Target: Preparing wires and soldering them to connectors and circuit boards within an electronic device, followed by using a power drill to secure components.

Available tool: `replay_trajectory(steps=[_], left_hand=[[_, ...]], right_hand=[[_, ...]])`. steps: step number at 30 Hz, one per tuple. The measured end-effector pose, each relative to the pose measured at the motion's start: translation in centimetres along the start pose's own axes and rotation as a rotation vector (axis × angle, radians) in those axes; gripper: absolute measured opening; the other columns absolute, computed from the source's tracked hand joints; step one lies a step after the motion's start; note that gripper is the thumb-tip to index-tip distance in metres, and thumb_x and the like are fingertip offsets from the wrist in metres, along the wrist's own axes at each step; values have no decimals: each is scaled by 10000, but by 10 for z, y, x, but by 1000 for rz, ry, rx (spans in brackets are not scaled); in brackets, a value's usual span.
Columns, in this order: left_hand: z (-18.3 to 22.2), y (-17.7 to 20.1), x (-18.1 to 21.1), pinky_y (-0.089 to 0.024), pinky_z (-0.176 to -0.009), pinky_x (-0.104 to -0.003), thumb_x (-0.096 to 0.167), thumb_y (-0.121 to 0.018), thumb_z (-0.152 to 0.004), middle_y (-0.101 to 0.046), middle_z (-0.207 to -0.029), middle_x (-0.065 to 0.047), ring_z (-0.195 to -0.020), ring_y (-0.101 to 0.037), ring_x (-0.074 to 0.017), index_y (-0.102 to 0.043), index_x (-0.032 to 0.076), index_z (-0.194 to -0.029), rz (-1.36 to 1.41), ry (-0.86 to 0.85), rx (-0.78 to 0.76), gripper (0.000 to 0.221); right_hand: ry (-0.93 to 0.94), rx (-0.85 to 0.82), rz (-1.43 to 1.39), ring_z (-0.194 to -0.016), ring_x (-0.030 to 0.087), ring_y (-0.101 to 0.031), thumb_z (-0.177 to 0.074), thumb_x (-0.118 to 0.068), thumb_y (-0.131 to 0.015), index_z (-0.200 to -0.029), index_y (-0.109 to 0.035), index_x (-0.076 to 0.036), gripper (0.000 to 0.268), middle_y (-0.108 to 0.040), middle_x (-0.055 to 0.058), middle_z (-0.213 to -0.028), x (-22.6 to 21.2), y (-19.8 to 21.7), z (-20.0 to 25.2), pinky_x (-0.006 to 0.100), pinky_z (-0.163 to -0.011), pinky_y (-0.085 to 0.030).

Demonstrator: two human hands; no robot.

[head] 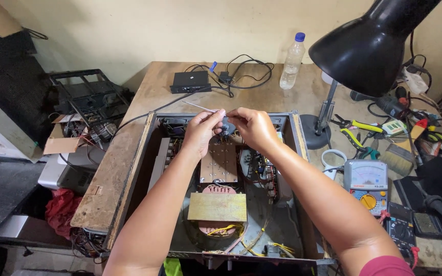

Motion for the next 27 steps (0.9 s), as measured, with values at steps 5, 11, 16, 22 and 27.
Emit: replay_trajectory(steps=[5, 11, 16, 22, 27], left_hand=[[8, 2, 18, -625, -736, -252, 319, -852, -884, -728, -861, -93, -769, -699, -113, -783, 54, -1007, -214, -130, -41, 300], [8, 4, 12, -640, -701, -284, 247, -799, -929, -792, -885, -111, -759, -755, -141, -801, 75, -1052, -407, -294, -47, 212], [4, 5, 5, -639, -737, -247, 168, -780, -937, -788, -976, -136, -796, -736, -129, -765, 26, -1111, -264, -308, -96, 225], [2, 8, 4, -619, -761, -241, 179, -776, -946, -763, -984, -126, -853, -715, -131, -646, 6, -1123, -184, -224, -155, 280], [8, 6, 9, -616, -770, -242, 157, -782, -937, -764, -970, -119, -842, -696, -118, -608, 17, -1148, -222, -220, -168, 307]], right_hand=[[-47, -5, -116, -811, 262, -762, -942, -150, -738, -1027, -772, -150, 91, -790, 60, -835, 8, 2, 1, 365, -761, -587], [-141, -34, -306, -718, 136, -721, -910, -167, -745, -1011, -749, -154, 101, -776, 12, -799, 10, 0, 0, 311, -745, -571], [-289, -12, -476, -671, 117, -693, -920, -167, -751, -1048, -768, -105, 143, -767, 61, -789, 3, 1, -2, 233, -602, -576], [-348, -33, -540, -618, 120, -667, -950, -177, -746, -1023, -794, -78, 132, -750, 91, -759, 6, -4, -3, 245, -556, -582], [-383, -22, -609, -589, 96, -607, -917, -156, -750, -947, -779, -47, 117, -712, 74, -724, 4, -4, -6, 232, -531, -566]])
Point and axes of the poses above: each hand's wrist, its own z-axis away from the middle knuckle, its own y-axis out of the back of the hand, x = y × z, the point moved 1 cm from there along -z, towards the middle knuckle
